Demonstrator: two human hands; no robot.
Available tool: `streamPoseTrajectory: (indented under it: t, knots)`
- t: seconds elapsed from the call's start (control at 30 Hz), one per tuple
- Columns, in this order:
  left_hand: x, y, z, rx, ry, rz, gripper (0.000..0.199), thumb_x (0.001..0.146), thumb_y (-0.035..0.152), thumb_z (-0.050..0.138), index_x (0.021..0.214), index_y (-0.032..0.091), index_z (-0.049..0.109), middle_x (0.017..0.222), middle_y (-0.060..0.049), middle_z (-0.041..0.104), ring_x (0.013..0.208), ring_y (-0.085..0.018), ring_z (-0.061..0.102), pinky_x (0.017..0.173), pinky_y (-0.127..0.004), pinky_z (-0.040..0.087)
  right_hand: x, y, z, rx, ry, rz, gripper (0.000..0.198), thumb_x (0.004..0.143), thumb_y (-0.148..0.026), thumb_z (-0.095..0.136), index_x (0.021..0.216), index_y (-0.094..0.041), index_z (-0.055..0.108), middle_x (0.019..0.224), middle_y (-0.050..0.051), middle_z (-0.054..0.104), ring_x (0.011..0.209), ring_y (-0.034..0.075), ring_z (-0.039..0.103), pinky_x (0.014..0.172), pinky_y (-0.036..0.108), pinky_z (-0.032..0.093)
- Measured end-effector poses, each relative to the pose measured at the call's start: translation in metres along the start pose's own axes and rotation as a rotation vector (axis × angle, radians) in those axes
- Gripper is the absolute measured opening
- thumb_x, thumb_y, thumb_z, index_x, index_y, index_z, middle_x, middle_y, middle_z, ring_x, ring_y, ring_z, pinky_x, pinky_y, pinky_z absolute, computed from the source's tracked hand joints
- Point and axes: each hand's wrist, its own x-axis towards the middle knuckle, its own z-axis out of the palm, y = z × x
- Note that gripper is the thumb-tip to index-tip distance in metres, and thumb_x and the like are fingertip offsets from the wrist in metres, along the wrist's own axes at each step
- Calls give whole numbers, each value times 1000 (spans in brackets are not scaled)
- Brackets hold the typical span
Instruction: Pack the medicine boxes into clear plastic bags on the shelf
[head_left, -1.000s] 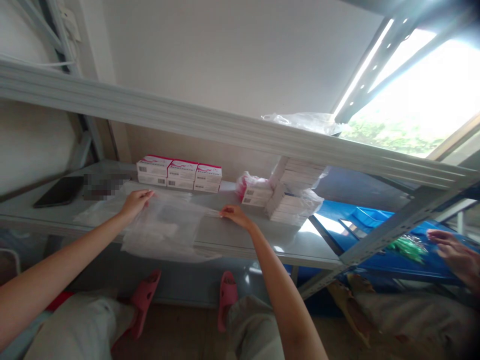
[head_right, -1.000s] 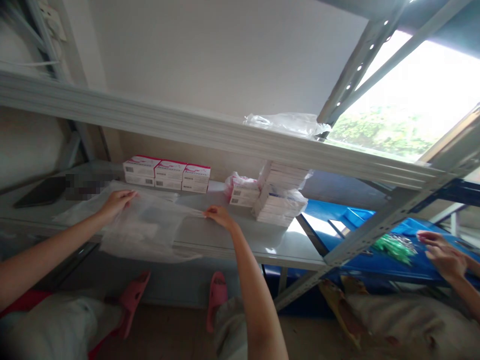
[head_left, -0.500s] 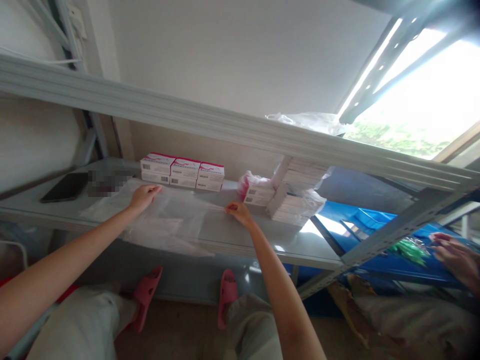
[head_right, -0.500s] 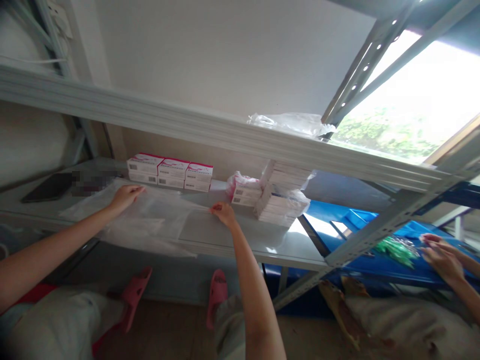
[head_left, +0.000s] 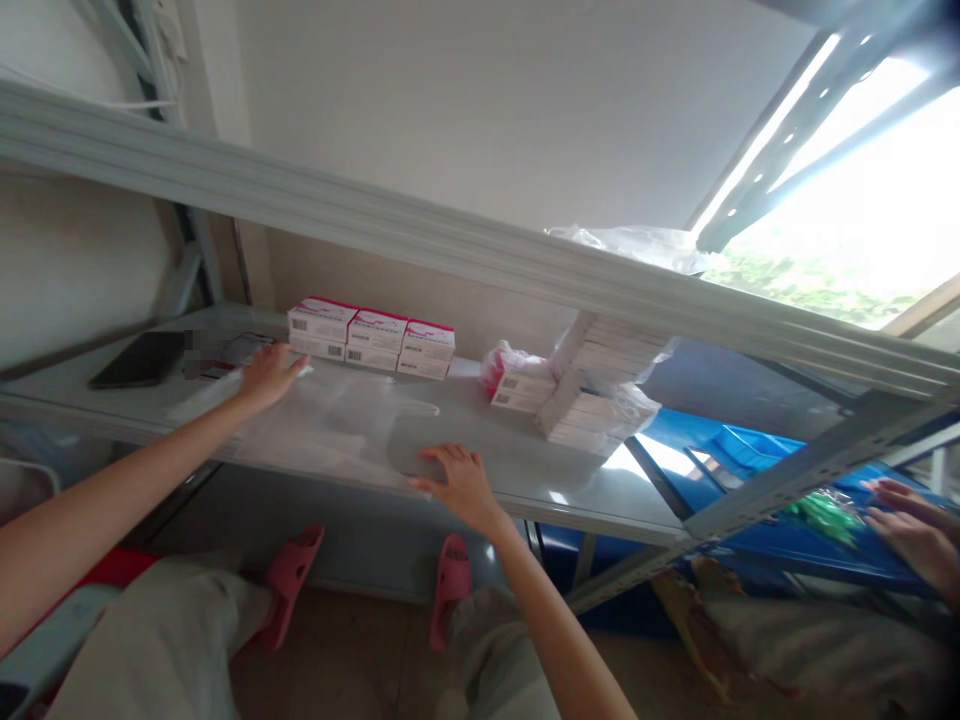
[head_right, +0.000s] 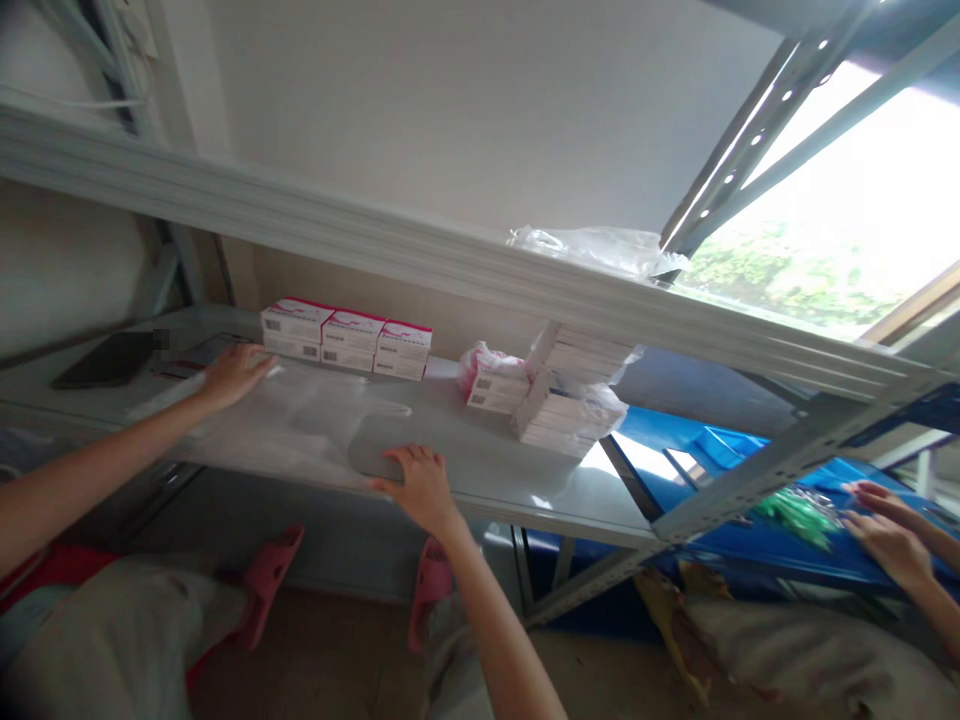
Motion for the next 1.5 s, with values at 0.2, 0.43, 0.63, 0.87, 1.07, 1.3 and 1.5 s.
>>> streamPoseTrajectory:
  t: [0.2,0.43,0.63,0.87,1.07,1.3,1.5]
  knots:
    - [-76,-23,-61,443,-85,3,53,90,57,31,88,19,67,79,-8,67,78,-26,61,68,-30,38,-22,-19,21,-106,147,-46,29,81,-37,70,107,-28,62,109,5,63,103,23,54,87,36,33]
    - [-142,-61,-48,-175,-609,-363,78,64,86,31,77,18,69,54,-5,65,42,-20,55,50,-29,39,-31,-18,33,-175,281,-125,11,92,-22,55,95,-26,65,98,2,67,92,18,56,85,34,31]
    - [-147,-36,-24,-644,-400,-385,61,54,75,59,71,17,62,58,-4,64,39,-12,47,41,-23,35,-35,-18,32,-269,306,-227,14,93,-21,51,90,-23,65,93,3,67,85,18,57,82,33,34]
    - [-148,-45,-30,-666,-354,-310,53,58,68,61,69,16,62,58,-3,64,42,-12,50,42,-23,37,-36,-2,18,-455,211,-334,18,94,-17,48,86,-22,63,72,3,64,69,19,57,70,33,35]
    - [-157,-56,-27,-690,-398,-327,58,58,72,60,74,16,63,58,-5,65,41,-13,52,42,-24,39,-30,-6,-5,-143,231,-273,23,97,-33,43,93,-21,63,84,5,67,77,18,61,72,31,38]
    - [-169,-53,-25,-738,-290,-351,63,57,79,55,75,19,62,58,-4,63,42,-15,53,42,-25,40,98,-52,8,18,146,-146,24,96,-30,42,103,-24,64,107,6,64,99,19,58,88,34,43]
    - [-175,-63,-13,-742,-269,-359,66,56,85,50,67,21,60,53,-3,61,41,-15,52,41,-26,41,203,-98,48,64,-38,-233,34,92,-37,55,119,-16,55,120,8,56,102,20,58,87,41,50]
